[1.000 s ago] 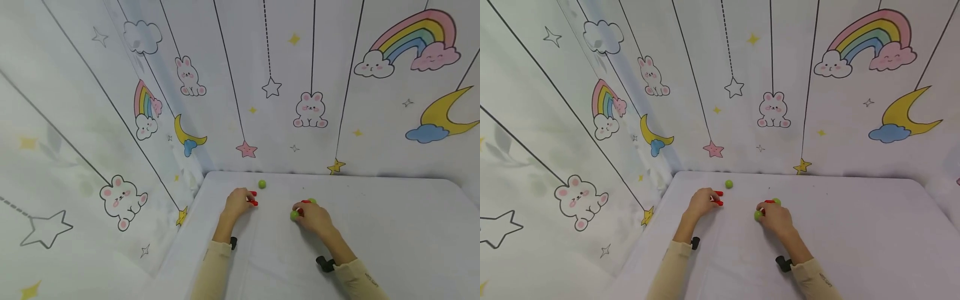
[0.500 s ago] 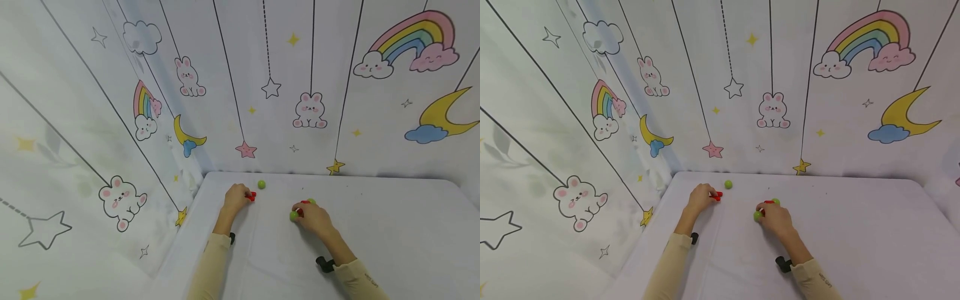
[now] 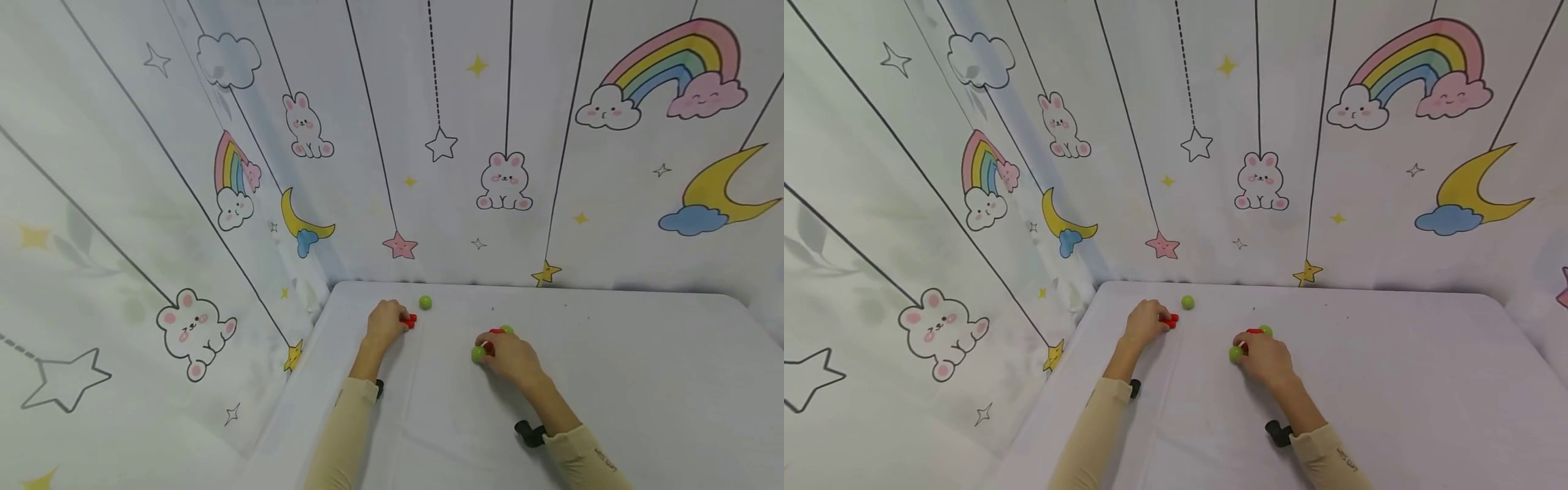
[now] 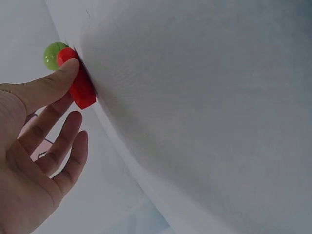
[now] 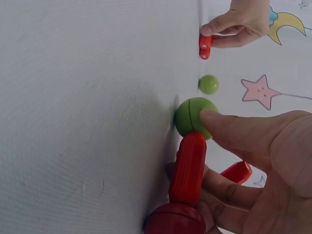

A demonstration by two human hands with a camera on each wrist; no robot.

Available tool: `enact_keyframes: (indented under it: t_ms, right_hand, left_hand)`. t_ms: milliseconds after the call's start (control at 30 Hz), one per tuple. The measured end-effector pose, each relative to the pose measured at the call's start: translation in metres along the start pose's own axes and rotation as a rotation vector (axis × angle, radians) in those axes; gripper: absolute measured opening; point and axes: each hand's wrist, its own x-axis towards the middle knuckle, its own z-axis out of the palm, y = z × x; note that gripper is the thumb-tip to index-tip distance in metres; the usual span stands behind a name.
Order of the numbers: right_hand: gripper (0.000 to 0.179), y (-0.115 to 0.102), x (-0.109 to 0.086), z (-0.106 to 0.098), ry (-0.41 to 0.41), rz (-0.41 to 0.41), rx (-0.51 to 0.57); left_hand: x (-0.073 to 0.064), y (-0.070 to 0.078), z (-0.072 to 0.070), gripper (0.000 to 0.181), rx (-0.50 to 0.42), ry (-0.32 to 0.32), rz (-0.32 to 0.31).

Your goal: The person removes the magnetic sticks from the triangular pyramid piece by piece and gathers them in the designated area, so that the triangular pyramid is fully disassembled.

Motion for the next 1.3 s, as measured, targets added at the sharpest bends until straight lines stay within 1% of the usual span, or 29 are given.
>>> enact_keyframes:
  t_ms: [167,433,500,667,833,900,1067,1200,1300]
  right_hand:
    - [0.030,-0.001,0.000,0.000,0.004,0.009,0.004]
    - [0.030,-0.003,-0.002,-0.002,-0.002,0.023,0.008]
    - [0.030,-0.004,-0.002,-0.002,-0.004,0.021,0.007]
    - [0.029,-0.003,-0.004,-0.003,-0.003,0.007,0.005]
    - [0.030,-0.002,-0.003,-0.003,-0.003,-0.016,0.006]
    - [0.029,-0.001,-0.003,-0.003,-0.011,-0.035,0.013]
    - [0.028,-0.002,-0.002,-0.002,-0.044,-0.050,0.023]
    - [0.029,-0.002,-0.003,-0.002,-0.057,-0.064,0.015]
    - [0.026,-0.003,-0.006,-0.002,-0.066,-0.067,0.038]
  left_hand:
    - [0.000,0.000,0.001,0.018,0.000,-0.012,-0.005]
    - [-0.002,0.001,0.002,0.019,-0.018,0.013,0.008]
    - [-0.003,0.001,0.001,0.019,-0.029,0.012,0.008]
    - [-0.006,0.003,0.002,0.021,-0.089,0.017,0.019]
    - [-0.008,0.004,0.002,0.019,-0.096,0.045,0.042]
    - [-0.009,0.006,0.001,0.018,-0.111,0.056,0.052]
    - [-0.011,0.013,-0.007,0.015,-0.143,0.063,0.073]
    - [-0.012,0.021,-0.013,0.012,-0.158,0.059,0.078]
    - [-0.014,0.027,-0.016,0.014,-0.181,0.047,0.090]
